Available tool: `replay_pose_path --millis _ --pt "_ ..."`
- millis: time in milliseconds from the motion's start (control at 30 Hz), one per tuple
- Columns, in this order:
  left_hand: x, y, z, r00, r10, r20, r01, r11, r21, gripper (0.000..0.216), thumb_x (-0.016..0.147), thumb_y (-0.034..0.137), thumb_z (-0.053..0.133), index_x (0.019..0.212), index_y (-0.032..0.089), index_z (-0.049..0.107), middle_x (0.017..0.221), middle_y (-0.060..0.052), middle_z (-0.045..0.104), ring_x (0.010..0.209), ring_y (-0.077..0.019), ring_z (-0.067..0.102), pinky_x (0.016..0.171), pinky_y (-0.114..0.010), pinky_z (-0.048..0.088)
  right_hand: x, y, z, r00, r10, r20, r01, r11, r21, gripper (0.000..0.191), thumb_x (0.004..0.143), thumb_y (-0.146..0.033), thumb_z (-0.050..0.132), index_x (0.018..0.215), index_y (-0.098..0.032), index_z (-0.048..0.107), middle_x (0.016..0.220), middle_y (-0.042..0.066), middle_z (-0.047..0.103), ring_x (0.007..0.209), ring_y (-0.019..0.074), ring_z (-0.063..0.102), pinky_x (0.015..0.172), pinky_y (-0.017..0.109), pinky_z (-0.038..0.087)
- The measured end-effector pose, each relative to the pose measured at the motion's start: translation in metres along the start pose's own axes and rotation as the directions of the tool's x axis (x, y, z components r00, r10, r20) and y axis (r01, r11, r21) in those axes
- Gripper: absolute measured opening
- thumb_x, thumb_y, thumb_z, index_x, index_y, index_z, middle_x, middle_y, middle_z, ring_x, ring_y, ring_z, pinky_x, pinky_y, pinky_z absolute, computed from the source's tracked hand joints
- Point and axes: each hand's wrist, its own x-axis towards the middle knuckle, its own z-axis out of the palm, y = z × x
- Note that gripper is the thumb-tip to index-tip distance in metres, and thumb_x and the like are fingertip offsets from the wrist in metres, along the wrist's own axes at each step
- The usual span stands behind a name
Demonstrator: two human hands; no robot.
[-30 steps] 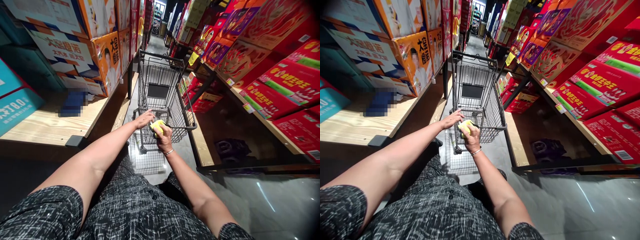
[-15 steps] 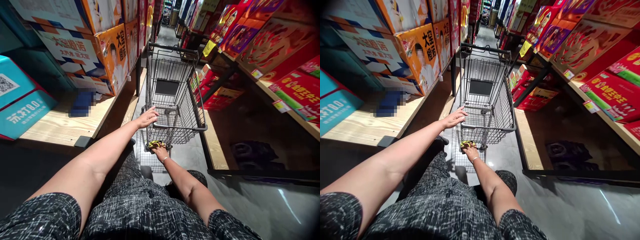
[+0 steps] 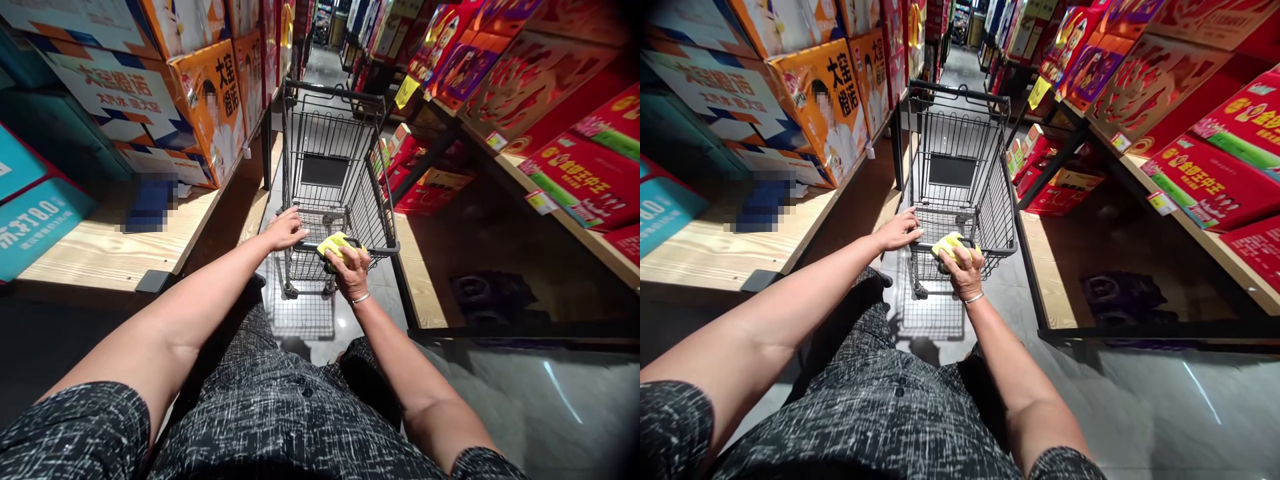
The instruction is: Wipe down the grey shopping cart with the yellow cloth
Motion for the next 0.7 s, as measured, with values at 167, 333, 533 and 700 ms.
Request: replay_pose_path --millis 167,333,533,700 --pt "-0.004 0.033 0.007 0.973 -0.231 -0.004 0.231 0.968 0.096 0.048 0.103 0.05 0.035 0.101 0.019 0.071 0.137 -0.011 0.062 0.156 -0.036 0.015 0.12 -0.07 0.02 -0.055 -0.021 0.05 0.909 0.044 0.415 -0.044 0.999 -0.009 0.04 0.094 -0.014 0.059 0.121 -0.04 0.072 0.125 0.005 0.062 0.116 0.0249 0.043 0.099 0.042 0.038" --pt "-0.008 0.025 0.015 0.984 -0.177 -0.033 0.18 0.98 0.09 0.039 0.102 0.042 0.039 0.112 0.021 0.07 0.138 -0.01 0.06 0.156 -0.0341 0.012 0.122 -0.065 0.022 -0.094 -0.043 0.076 0.808 0.008 0.589 -0.038 0.999 0.039 0.048 0.089 -0.005 0.054 0.122 -0.035 0.072 0.129 0.006 0.063 0.114 0.0255 0.046 0.094 0.041 0.037" --pt "-0.006 0.003 0.009 0.979 -0.182 -0.086 0.194 0.969 0.153 0.035 0.098 0.031 0.042 0.111 0.025 0.074 0.138 -0.006 0.062 0.157 -0.0311 0.014 0.124 -0.061 0.022 -0.071 -0.033 0.067 0.82 -0.064 0.569 0.015 0.996 0.09 0.041 0.091 -0.009 0.055 0.115 -0.037 0.074 0.126 0.003 0.064 0.11 0.0226 0.047 0.093 0.039 0.037" --pt "-0.009 -0.004 -0.002 0.968 -0.239 -0.081 0.25 0.951 0.182 0.039 0.098 0.032 0.041 0.126 0.03 0.067 0.147 -0.005 0.056 0.158 -0.0283 0.015 0.122 -0.066 0.018 -0.019 -0.012 0.03 0.98 -0.115 0.161 0.109 0.993 0.051 0.034 0.096 -0.024 0.06 0.124 -0.041 0.07 0.124 0.003 0.062 0.115 0.0222 0.044 0.101 0.042 0.038"
